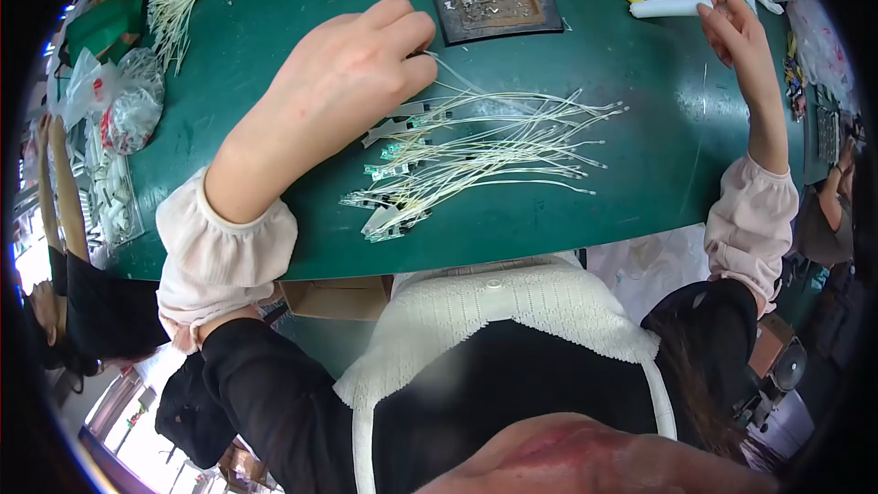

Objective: Threading and securing wires through small plastic components on an assembly line.

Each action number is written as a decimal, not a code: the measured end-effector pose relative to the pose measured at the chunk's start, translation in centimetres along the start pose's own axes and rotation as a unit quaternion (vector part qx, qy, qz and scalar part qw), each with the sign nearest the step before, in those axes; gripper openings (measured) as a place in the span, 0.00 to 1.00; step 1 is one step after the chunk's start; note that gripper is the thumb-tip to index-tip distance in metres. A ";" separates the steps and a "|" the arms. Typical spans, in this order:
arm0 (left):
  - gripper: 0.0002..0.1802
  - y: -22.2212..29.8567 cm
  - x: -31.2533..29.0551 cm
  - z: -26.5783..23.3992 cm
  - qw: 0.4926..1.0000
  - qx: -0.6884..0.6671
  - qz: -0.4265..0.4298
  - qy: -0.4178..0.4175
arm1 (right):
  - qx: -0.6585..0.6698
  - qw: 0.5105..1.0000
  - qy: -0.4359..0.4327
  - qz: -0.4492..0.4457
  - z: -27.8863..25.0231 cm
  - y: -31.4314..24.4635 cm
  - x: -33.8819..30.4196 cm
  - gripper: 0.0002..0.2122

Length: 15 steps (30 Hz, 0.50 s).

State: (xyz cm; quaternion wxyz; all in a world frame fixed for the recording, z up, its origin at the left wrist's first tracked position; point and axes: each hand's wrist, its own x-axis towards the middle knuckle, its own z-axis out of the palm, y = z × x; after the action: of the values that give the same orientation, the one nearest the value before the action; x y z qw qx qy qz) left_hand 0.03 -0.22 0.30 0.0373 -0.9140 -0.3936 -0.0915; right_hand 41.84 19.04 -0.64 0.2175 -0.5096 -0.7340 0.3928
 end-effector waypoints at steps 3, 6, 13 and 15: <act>0.06 -2.6 0.9 0.8 0.998 0.062 0.022 -0.007 | -0.082 0.995 -0.054 -0.005 -0.6 1.6 2.9 0.10; 0.06 -1.2 0.4 0.7 1.000 -0.012 0.006 -0.025 | -0.265 0.960 -0.065 -0.055 -0.4 2.0 1.1 0.12; 0.02 -1.4 2.6 -2.7 0.884 -0.414 -0.215 -0.029 | -0.404 0.868 -0.030 -0.288 3.8 -4.0 0.7 0.11; 0.02 -1.4 2.3 -2.1 0.847 -0.473 -0.239 -0.022 | -0.374 0.894 -0.044 -0.241 4.4 -6.4 0.4 0.10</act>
State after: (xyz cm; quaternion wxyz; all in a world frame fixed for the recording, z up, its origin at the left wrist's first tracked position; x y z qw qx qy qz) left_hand 0.28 2.09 2.84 -0.4316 -0.7001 -0.5098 -0.2523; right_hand 34.85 16.71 1.78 0.0663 -0.3434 -0.9357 0.0464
